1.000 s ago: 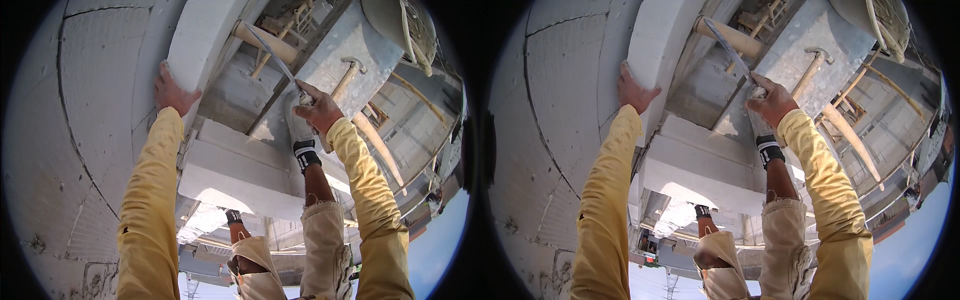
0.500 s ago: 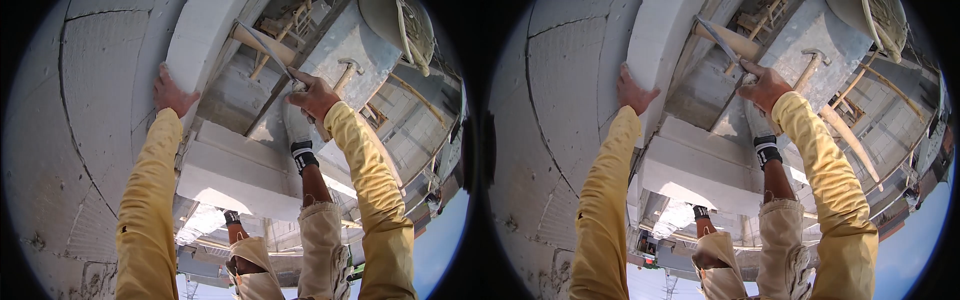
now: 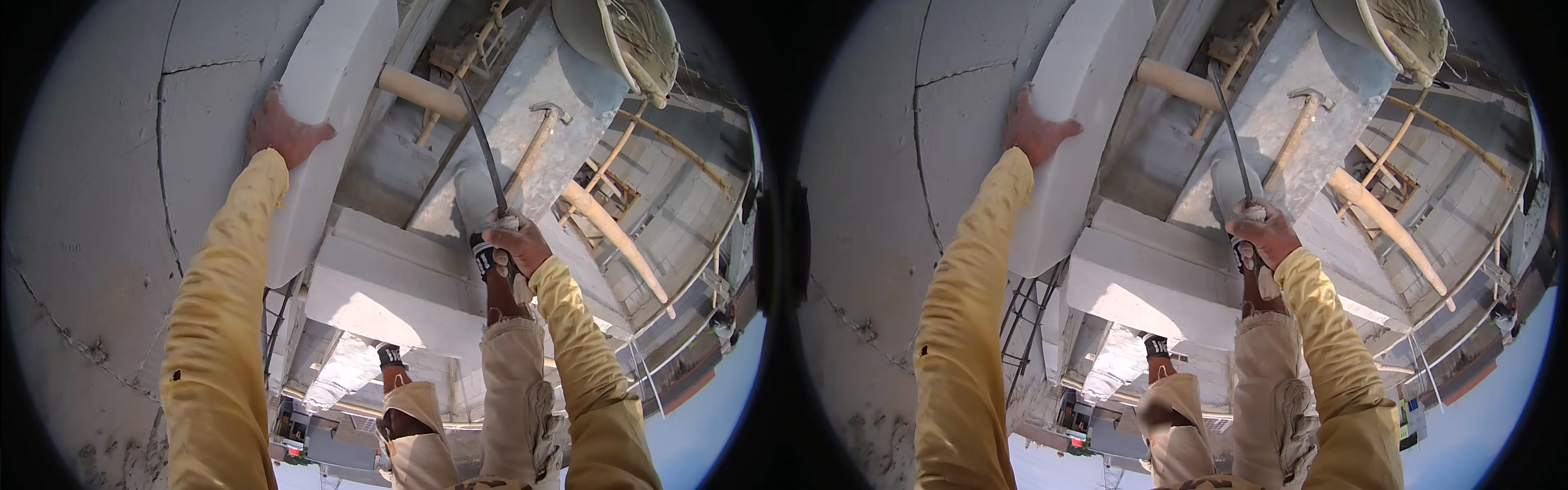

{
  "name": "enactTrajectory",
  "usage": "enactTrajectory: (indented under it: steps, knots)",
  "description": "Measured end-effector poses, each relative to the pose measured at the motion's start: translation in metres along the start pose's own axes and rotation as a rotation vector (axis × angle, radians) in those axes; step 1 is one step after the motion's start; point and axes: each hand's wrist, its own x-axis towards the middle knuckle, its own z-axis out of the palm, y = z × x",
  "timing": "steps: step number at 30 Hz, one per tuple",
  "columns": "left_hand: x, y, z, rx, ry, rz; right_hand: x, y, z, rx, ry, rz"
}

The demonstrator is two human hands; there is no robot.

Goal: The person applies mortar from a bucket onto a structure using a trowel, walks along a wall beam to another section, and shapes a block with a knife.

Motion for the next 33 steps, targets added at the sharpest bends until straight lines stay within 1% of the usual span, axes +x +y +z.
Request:
enactTrajectory:
  steps: [1, 3, 4, 6, 7, 9, 10, 11, 12, 13, 15, 16, 18, 19, 20, 21, 22, 23, 24, 25, 27, 28, 29, 30, 31, 32, 33]
  knots:
    - [-0.003, 0.01, -0.012, 0.005, 0.004, 0.011, 0.002, 0.0, 0.002, 0.01, 0.002, -0.008]
    - [-0.013, 0.027, -0.035, 0.007, -0.08, -0.002, 0.008, 0.002, 0.007, 0.125, -0.056, -0.034]
    - [-0.017, 0.029, -0.043, 0.009, -0.077, 0.007, 0.018, 0.006, 0.009, 0.139, -0.065, -0.067]
    - [-0.023, 0.031, -0.063, -0.155, -0.182, 0.129, 0.03, 0.005, 0.013, 0.144, -0.053, -0.089]
    - [-0.033, 0.037, -0.075, -0.151, -0.179, 0.138, 0.035, 0.001, 0.021, 0.142, -0.048, -0.096]
    - [-0.057, 0.048, -0.103, -0.259, -0.221, 0.167, 0.045, -0.007, 0.036, 0.137, -0.016, -0.111]
    - [-0.07, 0.053, -0.114, -0.256, -0.226, 0.179, 0.053, -0.01, 0.04, 0.221, -0.04, -0.048]
    - [-0.085, 0.055, -0.126, -0.321, -0.256, 0.193, 0.059, -0.009, 0.047, 0.228, -0.033, -0.051]
    - [-0.099, 0.056, -0.137, -0.387, -0.281, 0.206, 0.067, -0.008, 0.054, 0.409, -0.094, -0.045]
    - [-0.113, 0.057, -0.148, -0.383, -0.278, 0.215, 0.07, -0.012, 0.065, 0.591, -0.158, -0.041]
    - [-0.146, 0.057, -0.163, -0.622, -0.356, 0.193, 0.066, -0.019, 0.085, 0.664, -0.169, -0.042]
    - [-0.161, 0.055, -0.169, -0.619, -0.357, 0.199, 0.063, -0.023, 0.091, 0.731, -0.179, -0.042]
    - [-0.194, 0.047, -0.179, -0.523, -0.313, 0.135, 0.058, -0.021, 0.095, 0.76, -0.215, -0.02]
    - [-0.206, 0.033, -0.175, -0.525, -0.314, 0.137, 0.058, -0.017, 0.101, 0.848, -0.303, -0.082]
    - [-0.218, 0.012, -0.162, -0.492, -0.282, 0.247, 0.058, -0.012, 0.107, 0.935, -0.398, -0.137]
    - [-0.23, 0.002, -0.154, -0.481, -0.268, 0.3, 0.048, -0.007, 0.106, 0.931, -0.391, -0.136]
    - [-0.243, -0.006, -0.146, -0.47, -0.252, 0.353, 0.036, 0.001, 0.106, 0.982, -0.453, -0.136]
    - [-0.258, -0.008, -0.139, -0.598, -0.287, 0.248, 0.024, 0.01, 0.107, 1.034, -0.516, -0.134]
    - [-0.268, -0.012, -0.133, -0.727, -0.319, 0.145, 0.012, 0.019, 0.107, 1.017, -0.412, -0.111]
    - [-0.276, -0.021, -0.123, -0.737, -0.319, 0.143, 0.009, 0.039, 0.104, 1.008, -0.408, -0.11]
    - [-0.285, -0.045, -0.093, -1.09, -0.489, -0.026, 0.017, 0.089, 0.082, 0.933, -0.198, -0.092]
    - [-0.291, -0.057, -0.079, -1.102, -0.497, -0.032, 0.008, 0.093, 0.07, 0.935, -0.284, -0.031]
    - [-0.294, -0.07, -0.063, -1.156, -0.577, -0.015, -0.002, 0.097, 0.058, 0.93, -0.369, 0.03]
    - [-0.3, -0.086, -0.046, -1.212, -0.656, -0.007, -0.028, 0.09, 0.066, 0.836, -0.202, -0.045]
    - [-0.31, -0.104, -0.025, -1.23, -0.662, -0.024, -0.05, 0.091, 0.073, 0.734, -0.036, -0.115]
    - [-0.32, -0.123, -0.002, -1.291, -0.637, -0.15, -0.061, 0.099, 0.075, 0.731, 0.052, -0.147]
    - [-0.33, -0.144, 0.027, -1.346, -0.613, -0.275, -0.083, 0.088, 0.086, 0.713, 0.063, -0.136]
